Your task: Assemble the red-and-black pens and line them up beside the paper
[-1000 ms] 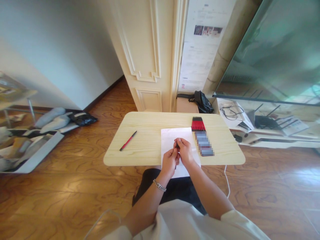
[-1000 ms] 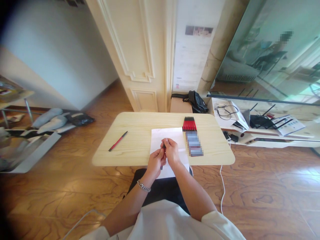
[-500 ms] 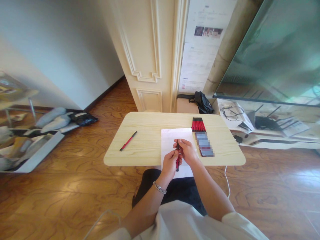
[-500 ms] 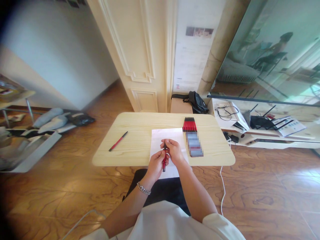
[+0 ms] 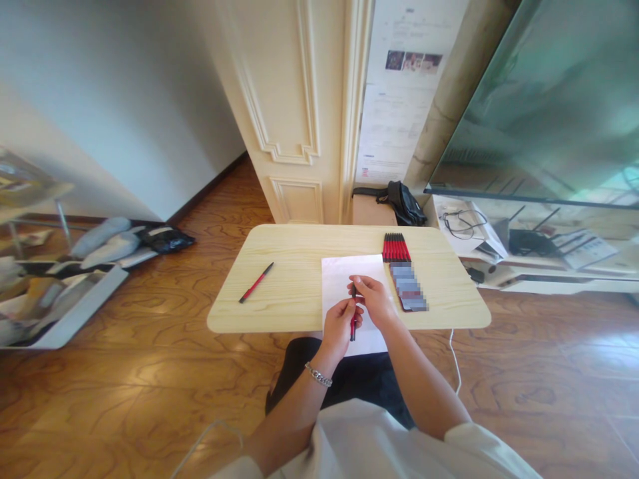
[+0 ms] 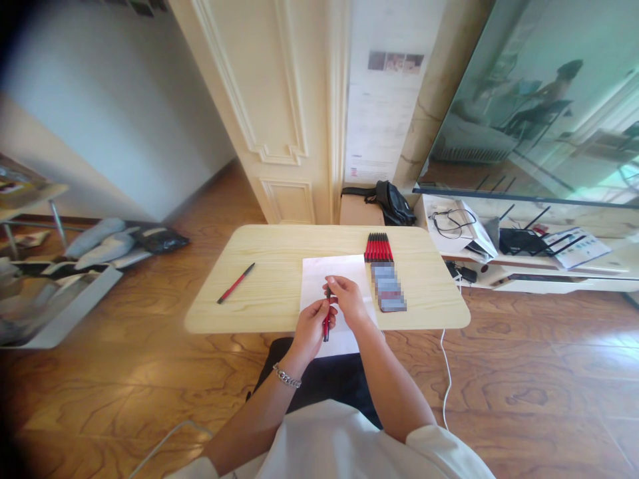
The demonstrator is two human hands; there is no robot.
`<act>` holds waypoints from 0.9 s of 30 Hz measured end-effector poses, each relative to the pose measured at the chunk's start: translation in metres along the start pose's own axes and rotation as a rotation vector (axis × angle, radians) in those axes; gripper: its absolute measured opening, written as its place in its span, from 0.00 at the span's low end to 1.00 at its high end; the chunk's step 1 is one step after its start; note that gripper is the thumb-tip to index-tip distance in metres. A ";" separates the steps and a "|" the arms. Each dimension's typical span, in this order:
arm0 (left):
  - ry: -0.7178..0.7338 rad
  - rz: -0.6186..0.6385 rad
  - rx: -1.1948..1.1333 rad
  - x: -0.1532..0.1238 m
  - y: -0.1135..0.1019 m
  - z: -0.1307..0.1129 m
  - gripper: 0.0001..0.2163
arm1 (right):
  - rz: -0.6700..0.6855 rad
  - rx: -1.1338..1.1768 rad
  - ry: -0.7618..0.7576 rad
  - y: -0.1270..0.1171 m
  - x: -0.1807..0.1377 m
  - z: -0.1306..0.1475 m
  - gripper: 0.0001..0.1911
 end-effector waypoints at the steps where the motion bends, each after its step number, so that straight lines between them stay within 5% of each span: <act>1: -0.002 0.000 0.004 0.000 0.000 0.000 0.16 | -0.026 -0.022 -0.015 -0.001 0.000 0.001 0.20; 27: -0.003 -0.012 0.022 0.002 0.000 -0.005 0.16 | 0.021 -0.032 0.015 0.000 0.001 0.001 0.20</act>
Point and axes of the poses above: each hand's wrist, its own x-axis towards the middle knuckle, its own y-axis out of the palm, z = x × y, the point moved 4 cm from there along x, towards the middle knuckle, and after that the axes turned 14 degrees about -x, right-handed, at the moved point
